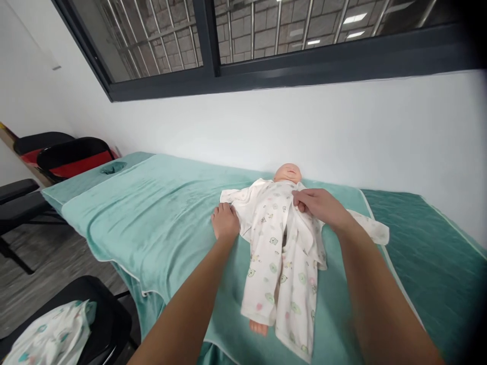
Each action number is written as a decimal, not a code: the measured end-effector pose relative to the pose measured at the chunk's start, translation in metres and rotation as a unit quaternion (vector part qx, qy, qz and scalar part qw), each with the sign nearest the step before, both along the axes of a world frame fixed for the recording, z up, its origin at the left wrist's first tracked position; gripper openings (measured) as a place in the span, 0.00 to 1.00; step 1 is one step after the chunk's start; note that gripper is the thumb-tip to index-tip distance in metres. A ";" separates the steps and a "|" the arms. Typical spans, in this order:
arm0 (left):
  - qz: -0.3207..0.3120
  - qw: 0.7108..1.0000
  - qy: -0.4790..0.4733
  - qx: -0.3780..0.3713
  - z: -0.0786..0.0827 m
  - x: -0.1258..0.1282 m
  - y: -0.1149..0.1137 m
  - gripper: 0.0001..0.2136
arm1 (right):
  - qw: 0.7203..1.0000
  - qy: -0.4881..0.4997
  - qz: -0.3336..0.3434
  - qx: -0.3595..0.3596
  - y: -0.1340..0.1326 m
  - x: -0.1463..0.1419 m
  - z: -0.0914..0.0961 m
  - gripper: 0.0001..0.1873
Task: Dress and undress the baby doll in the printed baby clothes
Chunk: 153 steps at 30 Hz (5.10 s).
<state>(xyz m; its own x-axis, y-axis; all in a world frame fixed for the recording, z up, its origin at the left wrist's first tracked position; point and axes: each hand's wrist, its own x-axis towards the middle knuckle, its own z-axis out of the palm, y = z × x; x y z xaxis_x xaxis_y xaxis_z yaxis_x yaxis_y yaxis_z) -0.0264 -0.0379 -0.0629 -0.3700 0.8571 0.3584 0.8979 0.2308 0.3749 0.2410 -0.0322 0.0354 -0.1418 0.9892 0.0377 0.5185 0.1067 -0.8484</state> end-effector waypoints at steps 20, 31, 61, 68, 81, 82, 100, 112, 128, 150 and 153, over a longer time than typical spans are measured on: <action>-0.422 0.895 -0.137 0.047 0.093 0.075 -0.067 0.09 | 0.962 0.177 -0.188 0.084 0.011 -0.007 -0.031 0.14; -0.334 0.901 -0.275 0.021 0.101 0.072 -0.019 0.14 | 0.962 0.097 -0.201 0.160 0.020 -0.008 -0.035 0.07; -0.379 0.884 -0.273 0.007 0.092 0.126 0.094 0.08 | 0.971 0.058 -0.189 0.132 0.041 -0.009 -0.039 0.12; -0.380 0.882 -0.275 -0.029 0.095 0.121 0.097 0.08 | 0.973 0.089 -0.174 0.121 0.045 -0.006 -0.042 0.14; -0.391 0.878 -0.275 -0.027 0.095 0.123 0.095 0.10 | 0.978 0.092 -0.130 0.135 0.053 -0.003 -0.044 0.13; -0.393 0.876 -0.278 -0.029 0.095 0.123 0.094 0.09 | 0.979 0.087 -0.129 0.132 0.053 -0.003 -0.044 0.13; -0.393 0.877 -0.276 -0.029 0.090 0.122 0.095 0.12 | 0.979 0.131 -0.122 0.098 0.058 0.000 -0.047 0.15; -0.379 0.887 -0.263 -0.022 0.089 0.124 0.096 0.11 | 0.980 0.137 -0.125 0.078 0.059 0.000 -0.048 0.16; -0.370 0.882 -0.291 -0.040 0.089 0.121 0.098 0.08 | 0.978 0.156 -0.130 0.056 0.057 -0.001 -0.046 0.16; -0.365 0.881 -0.290 -0.077 0.089 0.117 0.098 0.08 | 0.972 0.137 -0.166 0.099 0.055 -0.003 -0.044 0.11; -0.374 0.880 -0.284 -0.072 0.088 0.116 0.099 0.09 | 0.972 0.133 -0.158 0.112 0.054 -0.002 -0.045 0.11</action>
<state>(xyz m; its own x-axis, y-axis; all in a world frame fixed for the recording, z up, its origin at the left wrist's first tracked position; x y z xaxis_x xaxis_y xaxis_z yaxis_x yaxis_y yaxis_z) 0.0896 0.0611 0.0254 0.2335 0.9581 0.1656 0.4964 -0.2639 0.8270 0.2388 0.0221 -0.0092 0.2131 0.9441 0.2516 0.3207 0.1756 -0.9308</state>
